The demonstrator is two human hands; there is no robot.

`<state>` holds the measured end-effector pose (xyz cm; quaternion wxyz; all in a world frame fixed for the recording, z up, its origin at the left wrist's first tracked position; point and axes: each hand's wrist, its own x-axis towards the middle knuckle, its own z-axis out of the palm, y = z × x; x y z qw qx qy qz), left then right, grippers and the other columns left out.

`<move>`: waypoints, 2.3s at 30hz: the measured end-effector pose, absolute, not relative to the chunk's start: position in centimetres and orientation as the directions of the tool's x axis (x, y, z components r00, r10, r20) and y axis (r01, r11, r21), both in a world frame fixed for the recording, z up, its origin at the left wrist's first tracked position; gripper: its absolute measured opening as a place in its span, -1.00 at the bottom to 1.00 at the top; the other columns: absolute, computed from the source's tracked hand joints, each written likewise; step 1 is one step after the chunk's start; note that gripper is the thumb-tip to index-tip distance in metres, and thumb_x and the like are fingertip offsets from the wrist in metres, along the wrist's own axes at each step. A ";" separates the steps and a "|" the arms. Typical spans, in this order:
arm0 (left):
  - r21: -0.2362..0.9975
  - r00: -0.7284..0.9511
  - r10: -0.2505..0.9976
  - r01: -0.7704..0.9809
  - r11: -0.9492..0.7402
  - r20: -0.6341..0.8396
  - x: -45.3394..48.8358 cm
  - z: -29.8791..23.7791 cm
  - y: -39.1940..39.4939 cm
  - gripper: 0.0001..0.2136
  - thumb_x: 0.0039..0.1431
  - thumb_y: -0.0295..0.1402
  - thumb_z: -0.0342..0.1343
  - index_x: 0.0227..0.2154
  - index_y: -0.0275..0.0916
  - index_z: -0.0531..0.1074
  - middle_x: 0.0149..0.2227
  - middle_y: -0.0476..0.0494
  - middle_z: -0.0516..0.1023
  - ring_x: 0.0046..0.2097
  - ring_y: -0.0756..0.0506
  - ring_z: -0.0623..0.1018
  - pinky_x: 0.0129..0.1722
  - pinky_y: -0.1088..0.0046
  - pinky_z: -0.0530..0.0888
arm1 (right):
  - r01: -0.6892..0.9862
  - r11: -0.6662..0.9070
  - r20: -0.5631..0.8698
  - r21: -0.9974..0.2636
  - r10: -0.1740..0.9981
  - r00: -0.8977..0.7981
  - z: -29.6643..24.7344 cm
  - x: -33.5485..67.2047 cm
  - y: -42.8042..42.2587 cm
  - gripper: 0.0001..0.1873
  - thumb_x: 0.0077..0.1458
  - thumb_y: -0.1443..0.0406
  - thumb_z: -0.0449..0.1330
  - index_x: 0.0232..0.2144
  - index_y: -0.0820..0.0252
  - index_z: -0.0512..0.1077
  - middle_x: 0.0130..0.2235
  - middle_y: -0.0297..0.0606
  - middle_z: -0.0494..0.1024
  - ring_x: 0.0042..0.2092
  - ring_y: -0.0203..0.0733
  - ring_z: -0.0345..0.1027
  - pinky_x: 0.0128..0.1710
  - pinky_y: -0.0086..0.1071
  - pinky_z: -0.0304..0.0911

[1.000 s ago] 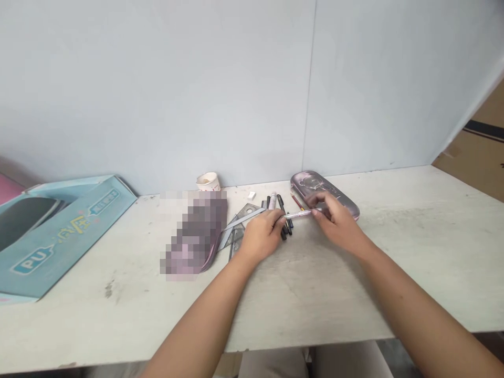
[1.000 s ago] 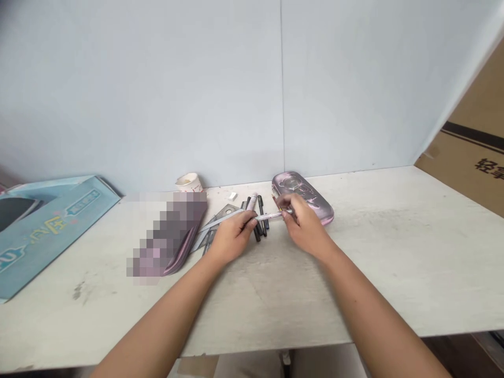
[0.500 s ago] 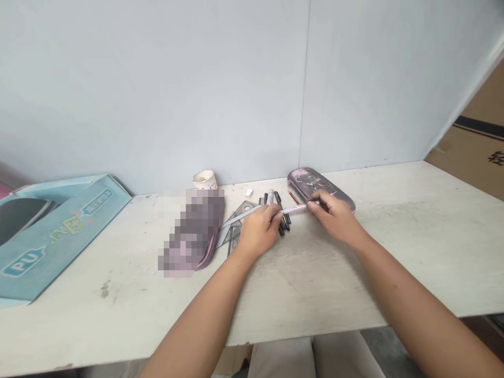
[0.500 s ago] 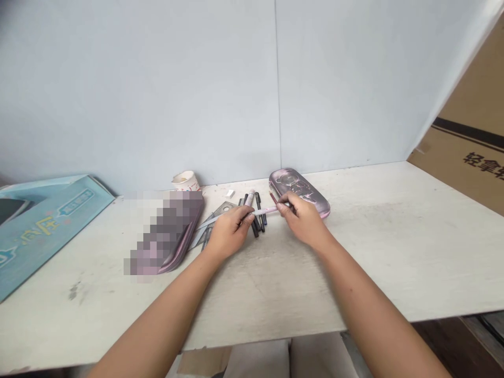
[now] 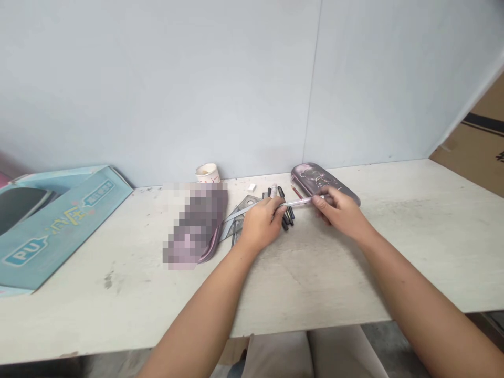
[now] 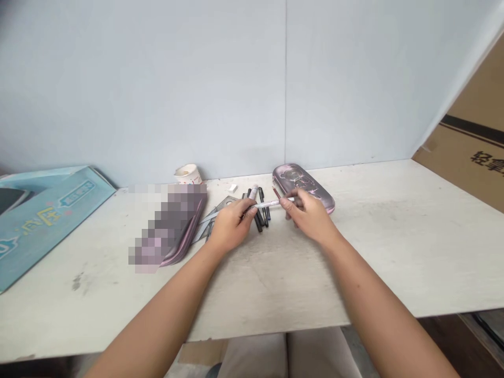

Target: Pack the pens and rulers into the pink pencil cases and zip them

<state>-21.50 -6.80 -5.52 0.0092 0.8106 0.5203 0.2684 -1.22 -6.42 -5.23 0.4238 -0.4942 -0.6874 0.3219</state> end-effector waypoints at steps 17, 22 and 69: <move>0.338 0.202 0.921 0.886 -0.316 0.333 -22.4 -5.8 -5.9 -0.75 0.19 -0.25 -0.14 -0.20 -0.18 0.38 -0.32 -0.13 0.47 -0.22 -0.13 0.42 -0.31 0.41 0.31 | 0.690 0.442 0.565 -0.573 0.823 -0.058 -6.6 -0.3 -5.6 -0.79 0.10 0.21 -0.02 -0.26 0.13 0.33 -0.34 -0.22 0.48 -0.29 -0.13 0.33 -0.31 -0.27 0.20; 0.151 0.241 0.870 0.931 -0.333 0.430 -22.5 -5.7 -6.1 -0.73 0.18 -0.25 -0.13 -0.16 -0.17 0.39 -0.20 -0.23 0.40 -0.08 -0.21 0.32 -0.23 0.32 0.31 | 0.769 0.505 0.636 -0.392 0.753 -0.170 -6.5 -1.0 -5.8 -0.80 0.11 0.31 -0.05 -0.28 0.16 0.36 -0.24 -0.15 0.46 -0.17 -0.06 0.29 -0.19 -0.23 0.17; 0.913 0.362 0.931 0.366 -0.182 0.041 -21.4 -5.4 -6.7 -0.78 0.15 -0.23 -0.10 -0.47 -0.26 0.29 -0.58 0.05 0.20 -0.56 0.09 0.17 -0.55 0.57 0.15 | 0.366 0.526 0.543 -0.767 0.837 -0.066 -5.8 -1.8 -6.8 -0.85 0.05 0.32 0.00 -0.35 0.13 0.36 -0.41 -0.33 0.44 -0.43 -0.29 0.34 -0.42 -0.38 0.30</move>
